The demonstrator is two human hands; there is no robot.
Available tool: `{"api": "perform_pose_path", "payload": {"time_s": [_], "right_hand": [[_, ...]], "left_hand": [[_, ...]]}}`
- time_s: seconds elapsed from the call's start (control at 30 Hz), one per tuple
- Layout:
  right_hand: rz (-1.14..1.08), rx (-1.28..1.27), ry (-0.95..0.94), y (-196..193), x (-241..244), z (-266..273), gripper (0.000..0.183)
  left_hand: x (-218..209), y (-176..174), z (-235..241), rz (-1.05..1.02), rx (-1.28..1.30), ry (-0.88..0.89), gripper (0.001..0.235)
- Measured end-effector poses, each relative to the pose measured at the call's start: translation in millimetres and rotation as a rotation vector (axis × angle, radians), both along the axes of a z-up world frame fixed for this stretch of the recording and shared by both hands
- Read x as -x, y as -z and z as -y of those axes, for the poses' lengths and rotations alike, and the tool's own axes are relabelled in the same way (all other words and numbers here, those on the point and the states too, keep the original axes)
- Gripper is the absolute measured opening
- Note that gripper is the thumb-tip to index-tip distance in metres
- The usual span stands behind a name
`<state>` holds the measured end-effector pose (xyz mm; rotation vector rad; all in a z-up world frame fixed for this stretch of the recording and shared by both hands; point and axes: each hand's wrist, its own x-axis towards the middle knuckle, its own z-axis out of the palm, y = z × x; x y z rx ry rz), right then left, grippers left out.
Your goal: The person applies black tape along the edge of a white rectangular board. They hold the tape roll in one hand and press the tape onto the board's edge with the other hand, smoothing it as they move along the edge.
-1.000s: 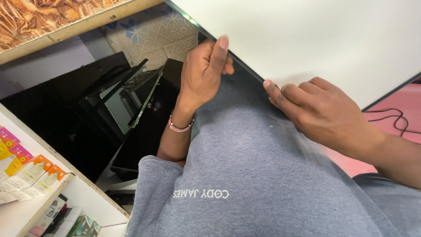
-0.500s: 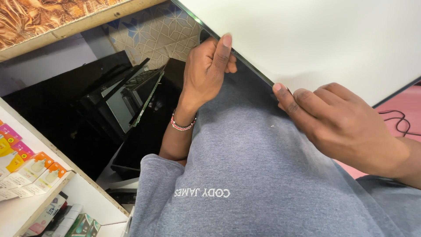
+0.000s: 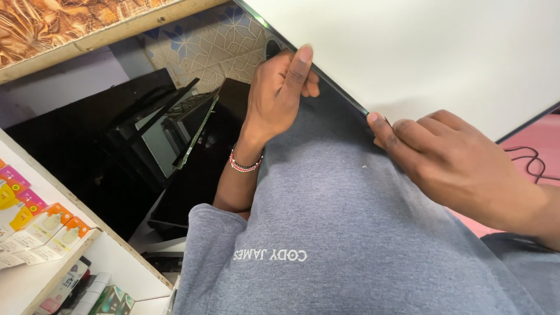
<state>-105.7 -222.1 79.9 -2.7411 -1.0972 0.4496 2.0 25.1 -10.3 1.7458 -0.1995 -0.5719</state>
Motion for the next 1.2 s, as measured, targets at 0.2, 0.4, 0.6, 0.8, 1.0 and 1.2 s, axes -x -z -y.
{"api": "perform_pose_path", "payload": {"time_s": [0.2, 0.4, 0.6, 0.8, 1.0, 1.2], "right_hand": [[0.074, 0.021, -0.036, 19, 5, -4, 0.056], [0.052, -0.009, -0.003, 25, 2, -2, 0.053], [0.086, 0.016, -0.034, 29, 2, -2, 0.050], [0.095, 0.035, -0.056, 28, 0, -3, 0.047], [0.096, 0.022, -0.042, 30, 1, -3, 0.047], [0.097, 0.038, -0.056, 31, 1, -2, 0.049]], "left_hand": [[0, 1, -1, -0.014, 0.006, 0.008, 0.063], [-1, 1, -1, -0.011, -0.030, 0.028, 0.069], [0, 0, 0, 0.000, -0.005, 0.024, 0.067], [-1, 1, 0, 0.008, -0.029, 0.039, 0.070], [-1, 0, 0, -0.003, -0.031, 0.030, 0.069], [-1, 1, 0, 0.006, -0.011, 0.035, 0.069]]}}
